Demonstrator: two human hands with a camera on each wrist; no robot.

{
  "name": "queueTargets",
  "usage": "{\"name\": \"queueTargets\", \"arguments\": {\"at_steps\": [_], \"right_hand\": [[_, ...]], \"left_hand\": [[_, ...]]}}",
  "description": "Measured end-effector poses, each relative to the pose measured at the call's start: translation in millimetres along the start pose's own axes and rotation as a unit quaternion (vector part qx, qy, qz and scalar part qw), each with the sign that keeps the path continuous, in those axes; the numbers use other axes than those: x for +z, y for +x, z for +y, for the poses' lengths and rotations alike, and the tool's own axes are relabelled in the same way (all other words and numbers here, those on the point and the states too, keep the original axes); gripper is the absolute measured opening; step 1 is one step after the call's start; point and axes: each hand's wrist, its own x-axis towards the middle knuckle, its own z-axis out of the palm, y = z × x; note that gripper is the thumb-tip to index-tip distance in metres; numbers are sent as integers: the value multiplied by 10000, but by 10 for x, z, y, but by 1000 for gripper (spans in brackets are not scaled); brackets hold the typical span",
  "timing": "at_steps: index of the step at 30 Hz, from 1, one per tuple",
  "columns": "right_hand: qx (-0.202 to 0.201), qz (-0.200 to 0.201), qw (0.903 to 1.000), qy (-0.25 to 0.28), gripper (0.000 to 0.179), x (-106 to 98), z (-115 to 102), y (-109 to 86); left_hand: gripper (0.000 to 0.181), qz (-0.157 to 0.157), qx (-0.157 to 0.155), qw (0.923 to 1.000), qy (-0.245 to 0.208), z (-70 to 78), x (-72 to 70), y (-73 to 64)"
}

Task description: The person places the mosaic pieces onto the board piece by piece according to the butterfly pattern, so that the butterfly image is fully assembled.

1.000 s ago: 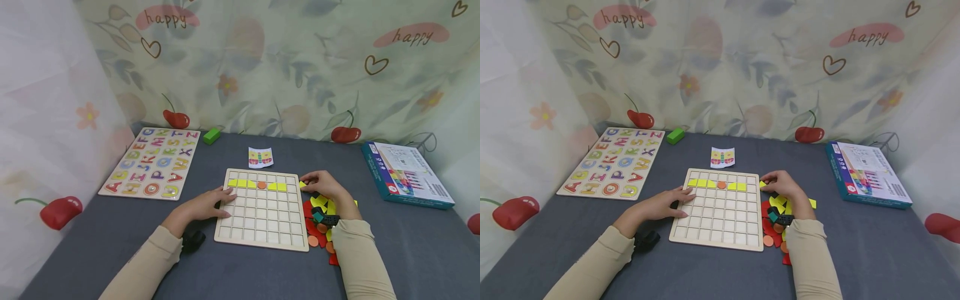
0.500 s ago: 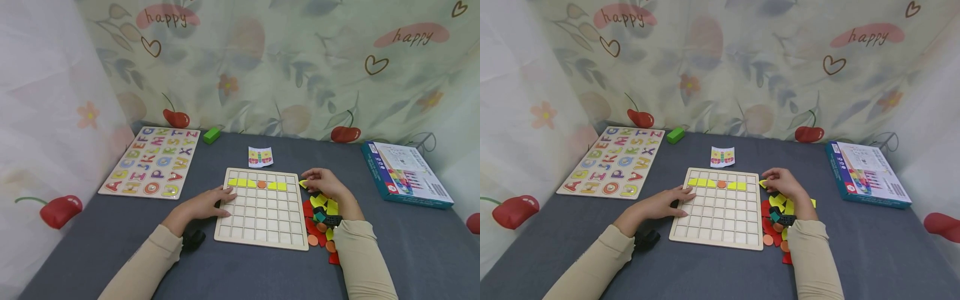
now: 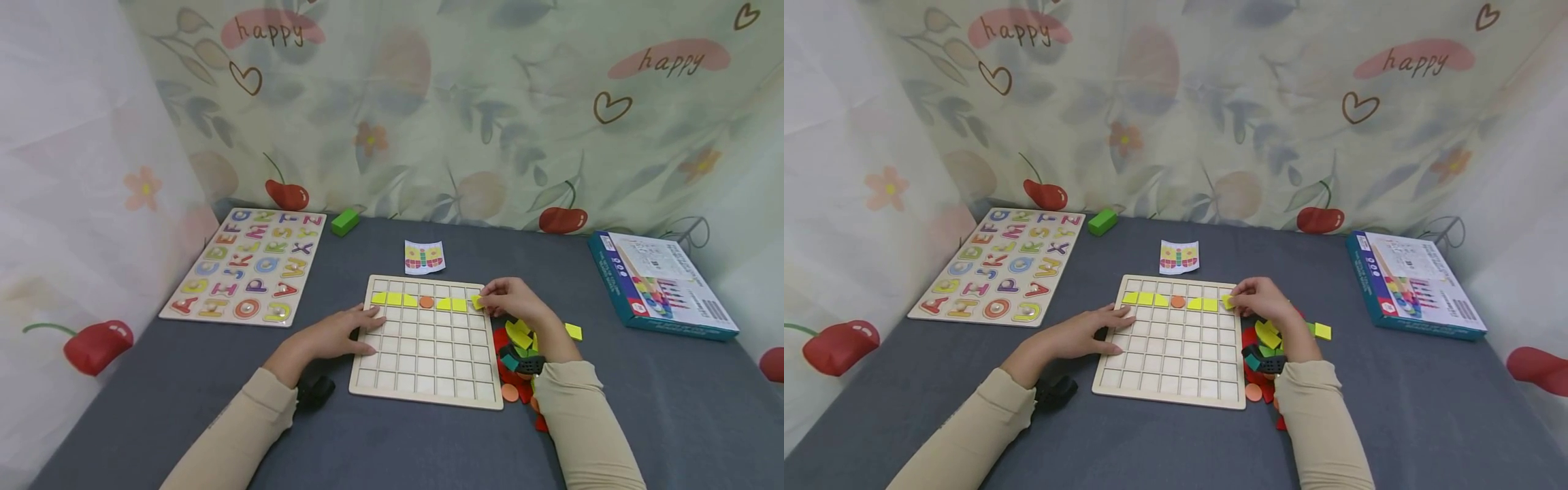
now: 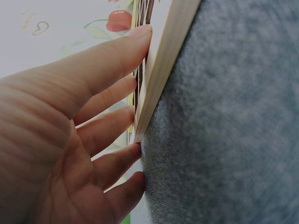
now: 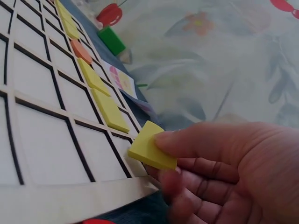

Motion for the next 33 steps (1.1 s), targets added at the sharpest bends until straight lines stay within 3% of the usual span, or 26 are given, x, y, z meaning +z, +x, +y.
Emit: {"name": "queueTargets", "arguments": {"at_steps": [9, 20, 33], "right_hand": [[167, 301, 9987, -383, 26, 21, 10, 16], [399, 297, 9988, 30, 24, 83, -41, -18], [169, 211, 9996, -22, 24, 75, -48, -47]], "left_hand": [[62, 19, -35, 10000, -39, -6, 5, 12], [62, 2, 88, 10000, -16, -34, 7, 19], [62, 1, 22, 10000, 22, -19, 6, 23]]}}
